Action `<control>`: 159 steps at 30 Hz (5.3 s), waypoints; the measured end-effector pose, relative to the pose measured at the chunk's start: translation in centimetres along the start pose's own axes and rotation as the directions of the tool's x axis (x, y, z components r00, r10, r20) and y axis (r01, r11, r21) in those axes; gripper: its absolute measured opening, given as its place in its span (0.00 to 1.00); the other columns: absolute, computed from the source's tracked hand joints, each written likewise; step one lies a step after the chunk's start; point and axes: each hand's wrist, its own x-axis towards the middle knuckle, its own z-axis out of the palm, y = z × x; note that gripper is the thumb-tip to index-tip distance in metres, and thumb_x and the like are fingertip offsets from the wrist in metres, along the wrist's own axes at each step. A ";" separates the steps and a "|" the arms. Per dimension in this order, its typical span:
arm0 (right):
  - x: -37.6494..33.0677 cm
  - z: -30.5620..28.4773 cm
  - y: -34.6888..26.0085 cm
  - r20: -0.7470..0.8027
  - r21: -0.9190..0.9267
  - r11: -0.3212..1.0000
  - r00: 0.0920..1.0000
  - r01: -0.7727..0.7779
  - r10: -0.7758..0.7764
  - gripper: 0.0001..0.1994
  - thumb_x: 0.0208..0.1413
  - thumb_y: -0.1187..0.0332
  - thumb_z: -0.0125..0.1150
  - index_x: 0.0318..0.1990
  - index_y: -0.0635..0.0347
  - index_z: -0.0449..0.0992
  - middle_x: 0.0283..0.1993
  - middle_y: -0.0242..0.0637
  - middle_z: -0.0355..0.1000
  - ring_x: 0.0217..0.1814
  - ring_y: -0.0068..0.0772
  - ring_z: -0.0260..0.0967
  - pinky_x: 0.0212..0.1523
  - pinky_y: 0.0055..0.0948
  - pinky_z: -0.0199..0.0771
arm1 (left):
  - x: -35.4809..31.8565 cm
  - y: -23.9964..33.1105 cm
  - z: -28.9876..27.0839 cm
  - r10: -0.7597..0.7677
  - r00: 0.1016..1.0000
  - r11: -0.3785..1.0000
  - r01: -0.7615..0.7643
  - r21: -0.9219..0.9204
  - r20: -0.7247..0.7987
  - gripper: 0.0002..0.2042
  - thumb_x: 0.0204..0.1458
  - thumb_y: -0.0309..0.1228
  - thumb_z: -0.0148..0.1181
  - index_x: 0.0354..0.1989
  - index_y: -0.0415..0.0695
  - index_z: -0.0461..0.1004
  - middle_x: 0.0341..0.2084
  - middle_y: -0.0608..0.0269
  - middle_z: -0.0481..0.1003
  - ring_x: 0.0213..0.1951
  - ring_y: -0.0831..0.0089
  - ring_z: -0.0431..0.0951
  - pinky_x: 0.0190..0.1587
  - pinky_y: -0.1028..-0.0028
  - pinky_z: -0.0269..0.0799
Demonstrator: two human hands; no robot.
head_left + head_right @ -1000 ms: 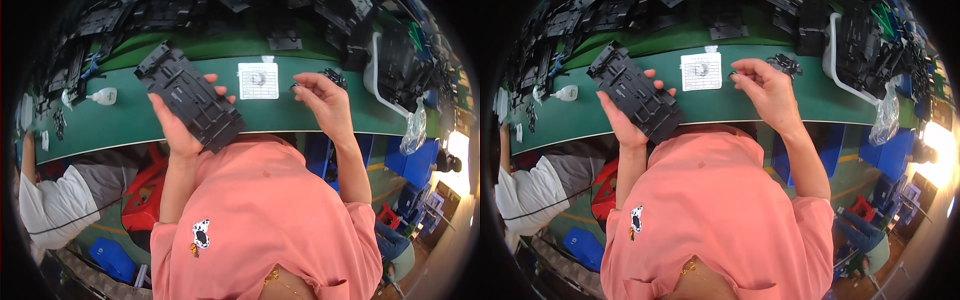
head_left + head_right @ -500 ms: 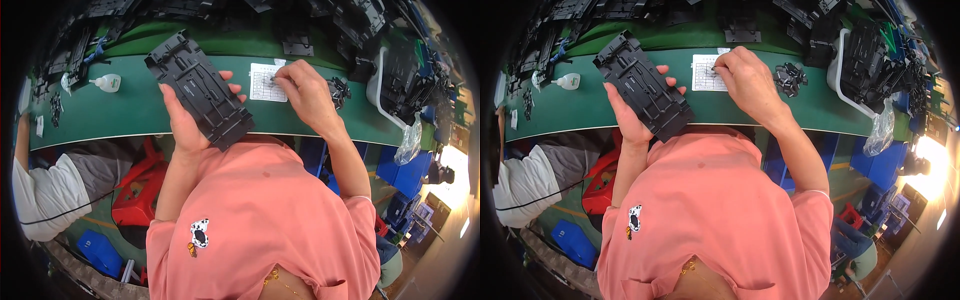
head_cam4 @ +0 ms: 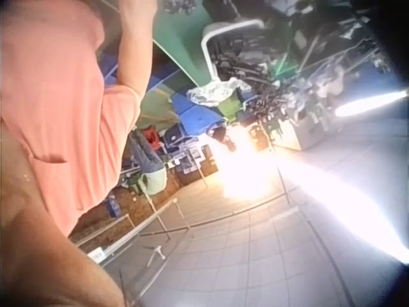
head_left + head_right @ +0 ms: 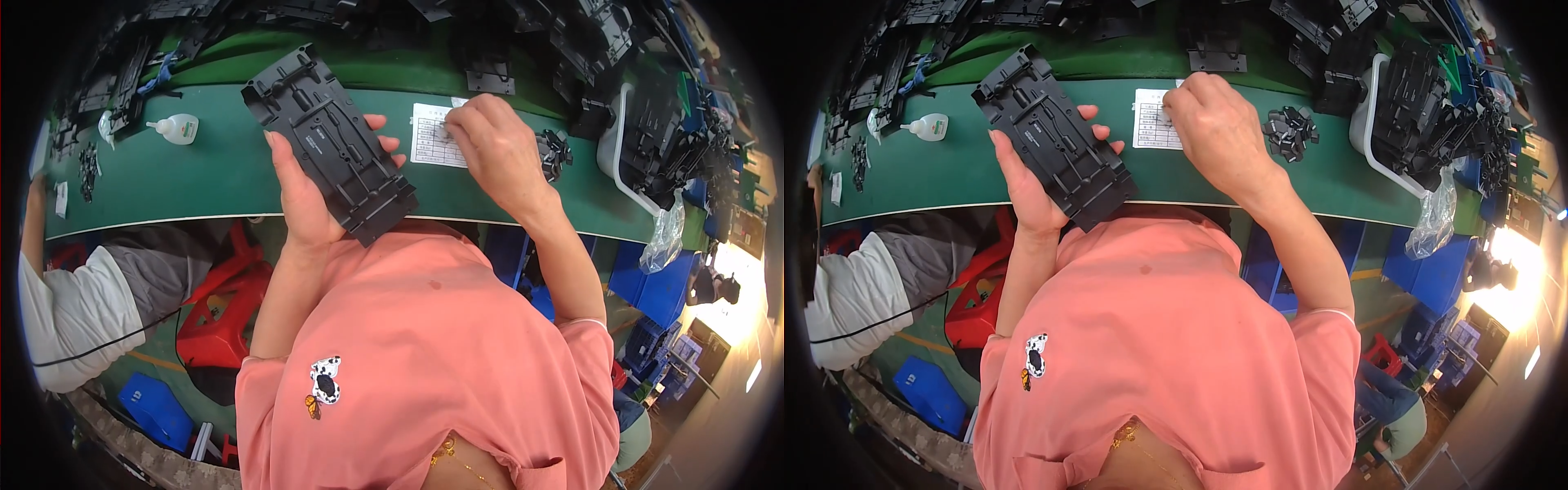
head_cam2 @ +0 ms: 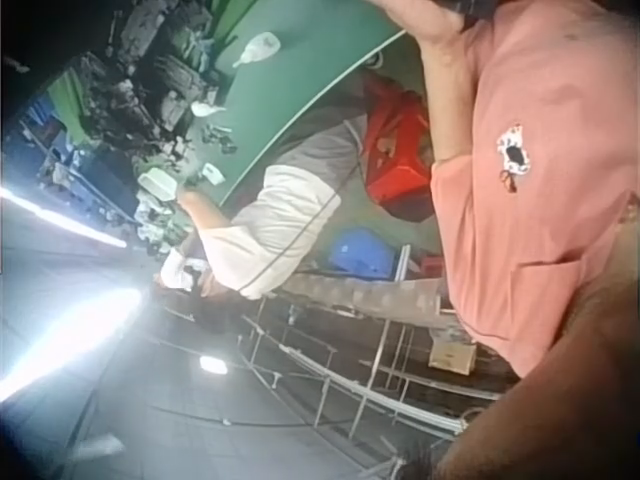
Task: The person assembles toy car chassis by picking up plastic chassis bases, dipping small plastic components onto an adhesive pad, attaching the components to the chassis bases by hand, and placing the finished parts aside.
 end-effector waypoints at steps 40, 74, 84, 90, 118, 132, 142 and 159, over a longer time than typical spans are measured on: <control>0.2 -2.5 -0.5 0.446 0.725 0.252 0.716 -0.641 0.538 0.06 0.52 0.71 0.61 0.33 0.65 0.75 0.25 0.24 0.68 0.23 0.11 0.54 0.22 0.14 0.50 | 0.0 0.0 0.0 -0.006 1.000 1.000 0.006 0.006 -0.019 0.43 0.52 0.68 0.26 0.54 0.37 0.63 0.46 0.50 0.70 0.41 0.58 0.76 0.44 0.55 0.75; -2.4 -1.7 -6.1 -0.342 0.331 0.882 0.914 0.336 -0.220 0.17 0.26 0.76 0.67 0.32 0.58 0.78 0.27 0.29 0.64 0.29 0.32 0.62 0.32 0.29 0.59 | 0.1 1.0 3.1 0.061 0.989 0.977 -0.032 0.211 -0.133 0.41 0.55 0.65 0.21 0.56 0.39 0.60 0.48 0.49 0.69 0.45 0.58 0.74 0.46 0.55 0.74; -2.4 -0.9 -7.2 -0.317 0.239 0.868 0.880 0.436 -0.354 0.20 0.27 0.78 0.69 0.36 0.58 0.78 0.29 0.30 0.62 0.31 0.32 0.62 0.31 0.33 0.59 | -0.3 0.9 4.0 0.049 0.995 0.967 -0.026 0.255 -0.086 0.40 0.55 0.65 0.23 0.56 0.38 0.60 0.47 0.49 0.69 0.44 0.59 0.74 0.44 0.60 0.76; -2.5 -0.8 -7.1 -0.289 0.226 0.865 0.879 0.448 -0.379 0.20 0.27 0.77 0.69 0.36 0.57 0.78 0.29 0.29 0.62 0.31 0.32 0.62 0.32 0.33 0.59 | -0.3 0.9 4.2 0.056 0.996 0.960 -0.036 0.279 -0.066 0.40 0.55 0.65 0.25 0.56 0.38 0.60 0.46 0.49 0.70 0.43 0.60 0.75 0.43 0.62 0.77; -2.3 -0.6 -7.1 -0.320 0.292 0.818 0.857 0.496 -0.405 0.19 0.28 0.73 0.61 0.36 0.64 0.77 0.29 0.33 0.65 0.29 0.33 0.63 0.30 0.32 0.57 | -0.5 0.4 5.3 0.024 0.990 0.984 0.001 0.175 -0.138 0.37 0.54 0.65 0.31 0.50 0.41 0.65 0.40 0.55 0.73 0.38 0.67 0.75 0.39 0.69 0.75; -2.0 -1.9 -6.9 -0.430 0.415 0.815 0.877 0.404 -0.215 0.20 0.35 0.80 0.68 0.41 0.63 0.75 0.30 0.36 0.66 0.29 0.35 0.64 0.29 0.30 0.63 | -0.4 2.5 6.0 0.059 0.997 0.991 -0.053 0.126 -0.039 0.42 0.50 0.70 0.30 0.47 0.38 0.67 0.39 0.55 0.74 0.37 0.66 0.77 0.39 0.69 0.77; -4.7 -1.6 -5.9 -0.378 0.475 0.863 0.925 0.174 0.022 0.15 0.36 0.85 0.66 0.36 0.64 0.75 0.29 0.37 0.68 0.29 0.35 0.66 0.29 0.29 0.66 | 0.3 2.7 5.6 0.247 0.966 0.831 -0.255 0.494 0.083 0.44 0.51 0.70 0.29 0.52 0.34 0.63 0.48 0.49 0.70 0.43 0.62 0.75 0.45 0.63 0.74; -3.1 -0.9 -8.8 0.626 0.765 -0.010 0.739 -0.645 0.251 0.14 0.59 0.63 0.52 0.30 0.65 0.76 0.23 0.27 0.67 0.27 0.16 0.60 0.29 0.19 0.62 | -0.6 0.2 6.6 0.465 0.868 0.604 -0.456 0.654 0.176 0.45 0.49 0.71 0.31 0.53 0.36 0.62 0.48 0.53 0.68 0.46 0.67 0.71 0.50 0.68 0.67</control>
